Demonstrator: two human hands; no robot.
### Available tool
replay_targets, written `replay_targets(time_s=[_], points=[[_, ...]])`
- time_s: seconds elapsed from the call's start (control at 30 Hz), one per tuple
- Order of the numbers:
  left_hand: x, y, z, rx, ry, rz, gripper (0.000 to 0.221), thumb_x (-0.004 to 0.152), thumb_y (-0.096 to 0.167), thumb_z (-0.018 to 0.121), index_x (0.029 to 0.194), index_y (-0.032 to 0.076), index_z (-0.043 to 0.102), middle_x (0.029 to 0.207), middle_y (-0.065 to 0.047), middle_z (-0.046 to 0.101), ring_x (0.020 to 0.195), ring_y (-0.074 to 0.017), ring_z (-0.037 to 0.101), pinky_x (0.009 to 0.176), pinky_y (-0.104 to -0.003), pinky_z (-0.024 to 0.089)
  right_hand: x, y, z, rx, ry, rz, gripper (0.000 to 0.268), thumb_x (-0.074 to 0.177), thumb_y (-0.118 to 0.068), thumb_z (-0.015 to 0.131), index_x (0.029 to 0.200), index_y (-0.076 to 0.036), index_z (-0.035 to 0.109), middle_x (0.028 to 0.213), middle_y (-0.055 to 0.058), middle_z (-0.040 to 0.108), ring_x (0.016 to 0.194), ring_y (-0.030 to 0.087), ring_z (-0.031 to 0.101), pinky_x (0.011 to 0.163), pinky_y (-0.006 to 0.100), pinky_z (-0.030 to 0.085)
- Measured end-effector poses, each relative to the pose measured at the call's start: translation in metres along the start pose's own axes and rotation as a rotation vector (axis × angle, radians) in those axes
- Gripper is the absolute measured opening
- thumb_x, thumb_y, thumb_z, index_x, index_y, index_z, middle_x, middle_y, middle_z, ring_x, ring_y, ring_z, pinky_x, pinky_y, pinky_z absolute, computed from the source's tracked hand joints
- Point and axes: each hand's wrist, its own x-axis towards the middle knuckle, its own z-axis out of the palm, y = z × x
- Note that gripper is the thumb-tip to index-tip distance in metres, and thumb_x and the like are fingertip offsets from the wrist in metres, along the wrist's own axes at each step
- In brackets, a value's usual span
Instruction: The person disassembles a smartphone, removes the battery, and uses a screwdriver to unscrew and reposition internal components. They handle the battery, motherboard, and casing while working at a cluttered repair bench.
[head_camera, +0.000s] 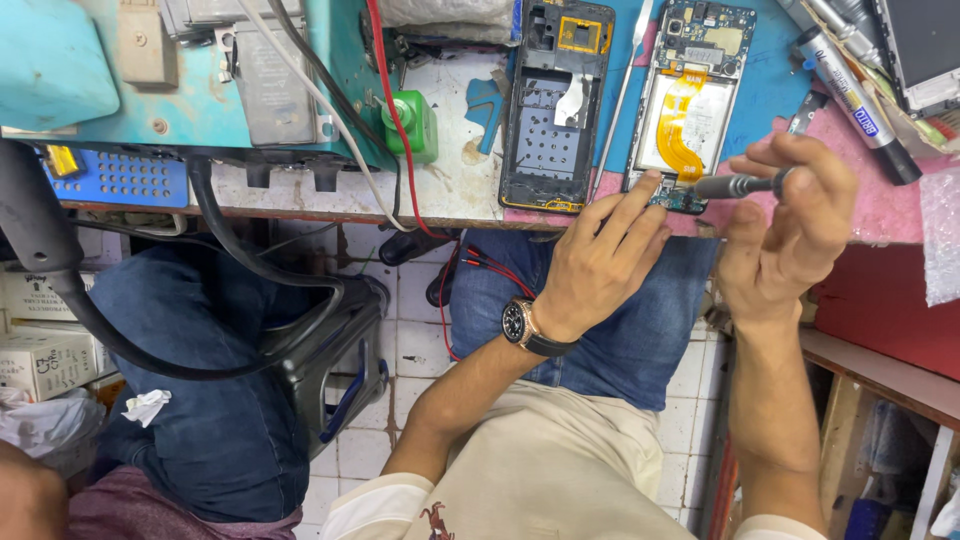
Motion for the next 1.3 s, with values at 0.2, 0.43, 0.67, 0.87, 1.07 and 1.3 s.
replay_targets(time_s=[0.2,0.43,0.67,0.87,1.07,1.3], points=[[-0.006,-0.001,0.002,0.024,-0.026,0.005,0.033,0.096,0.014,0.079,0.125,0.003,0.067,0.145,-0.008,0.058,0.117,-0.0238,0.06,0.101,-0.035,0.054,-0.005,-0.003,0.002,-0.03,-0.053,-0.042,0.062,0.106,-0.001,0.077,0.149,-0.021,0.038,0.126,0.018,0.055,0.098,0.024,0.066,0.081,0.033,0.057],[-0.005,-0.002,0.002,0.03,-0.034,-0.003,0.037,0.098,0.013,0.08,0.132,0.01,0.065,0.148,-0.006,0.057,0.119,-0.0228,0.059,0.1,-0.032,0.053,-0.006,0.001,0.01,0.154,-0.061,0.097,0.051,0.121,0.002,0.06,0.156,-0.022,0.033,0.137,0.023,0.06,0.111,0.03,0.069,0.095,0.039,0.061],[-0.003,0.0,-0.002,0.057,-0.074,0.023,0.045,0.096,0.012,0.077,0.14,0.014,0.064,0.148,-0.007,0.055,0.119,-0.0225,0.057,0.104,-0.035,0.054,-0.019,0.005,-0.005,0.113,0.021,0.135,0.064,0.115,0.005,0.076,0.158,-0.016,0.032,0.115,0.019,0.064,0.097,0.023,0.067,0.088,0.033,0.062],[0.007,0.006,-0.016,0.122,-0.123,0.061,0.043,0.097,0.013,0.073,0.138,0.009,0.063,0.145,-0.011,0.057,0.118,-0.026,0.057,0.102,-0.037,0.054,-0.014,0.005,-0.016,0.17,0.287,0.349,0.07,0.12,0.0,0.069,0.17,-0.015,0.022,0.117,0.013,0.063,0.095,0.019,0.063,0.084,0.03,0.055],[0.015,0.012,-0.022,0.164,-0.167,0.11,0.038,0.097,0.014,0.071,0.134,0.006,0.064,0.142,-0.015,0.058,0.116,-0.0289,0.057,0.099,-0.039,0.054,-0.008,-0.005,-0.045,-0.184,0.043,0.342,0.066,0.108,0.001,0.076,0.159,-0.006,0.036,0.12,0.014,0.066,0.098,0.017,0.069,0.085,0.028,0.058],[0.022,0.02,-0.026,0.181,-0.19,0.123,0.036,0.096,0.013,0.07,0.13,0.005,0.065,0.137,-0.015,0.06,0.115,-0.0303,0.058,0.098,-0.039,0.054,0.016,-0.006,-0.054,-0.318,-0.148,0.387,0.049,0.097,-0.001,0.081,0.14,0.002,0.059,0.105,0.016,0.069,0.076,0.025,0.064,0.066,0.036,0.052]])
